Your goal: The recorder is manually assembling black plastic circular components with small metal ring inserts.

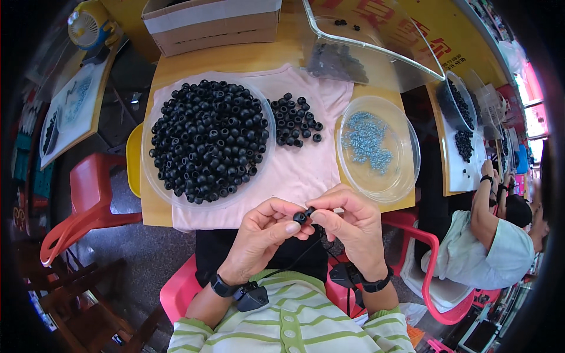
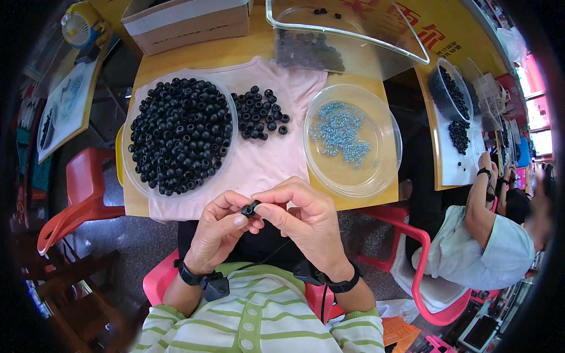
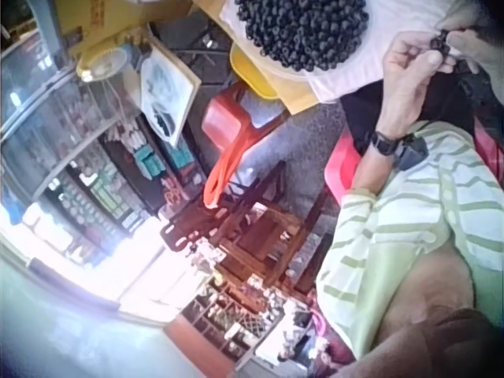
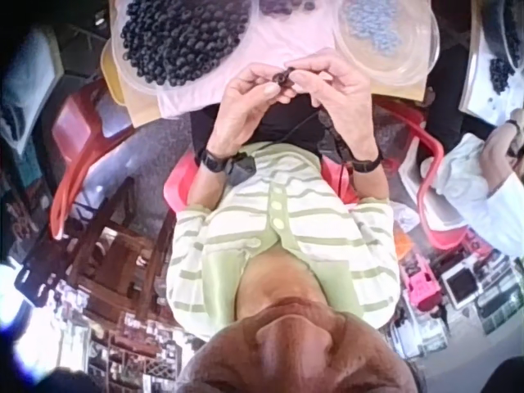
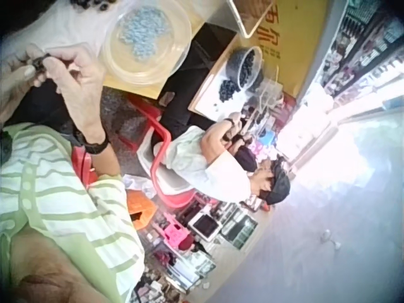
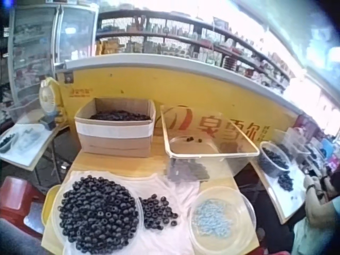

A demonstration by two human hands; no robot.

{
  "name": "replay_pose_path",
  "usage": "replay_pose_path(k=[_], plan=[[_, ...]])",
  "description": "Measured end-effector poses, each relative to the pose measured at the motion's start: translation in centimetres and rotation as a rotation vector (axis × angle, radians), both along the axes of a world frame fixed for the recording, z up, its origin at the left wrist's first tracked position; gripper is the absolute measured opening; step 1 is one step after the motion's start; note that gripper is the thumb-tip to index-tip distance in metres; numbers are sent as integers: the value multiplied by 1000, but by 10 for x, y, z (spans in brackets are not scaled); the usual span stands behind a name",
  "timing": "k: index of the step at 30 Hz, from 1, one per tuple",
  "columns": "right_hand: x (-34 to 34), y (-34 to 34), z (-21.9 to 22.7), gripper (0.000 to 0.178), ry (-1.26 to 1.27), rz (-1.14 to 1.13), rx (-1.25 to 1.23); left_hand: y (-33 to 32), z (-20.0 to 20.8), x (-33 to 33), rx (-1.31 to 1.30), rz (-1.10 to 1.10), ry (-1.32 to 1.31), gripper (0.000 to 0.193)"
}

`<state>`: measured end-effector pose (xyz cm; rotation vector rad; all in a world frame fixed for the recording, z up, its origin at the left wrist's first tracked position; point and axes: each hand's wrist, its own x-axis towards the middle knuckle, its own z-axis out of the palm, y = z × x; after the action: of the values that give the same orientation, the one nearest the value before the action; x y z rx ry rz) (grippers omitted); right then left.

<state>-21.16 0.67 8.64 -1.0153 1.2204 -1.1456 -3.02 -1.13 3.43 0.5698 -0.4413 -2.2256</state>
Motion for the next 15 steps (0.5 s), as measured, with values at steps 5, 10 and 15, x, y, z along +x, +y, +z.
replay_pose_path(k=[5, 10, 15], plan=[[0, 4, -1, 11, 39, 11, -91, 4, 2, -1, -43, 2, 5, 19], [2, 6, -4, 11, 136, 28, -204, 6, 3, -1, -42, 23, -17, 19], [6, 6, -8, 10, 245, -2, -321, 8, 0, 1, -44, 14, 25, 17]])
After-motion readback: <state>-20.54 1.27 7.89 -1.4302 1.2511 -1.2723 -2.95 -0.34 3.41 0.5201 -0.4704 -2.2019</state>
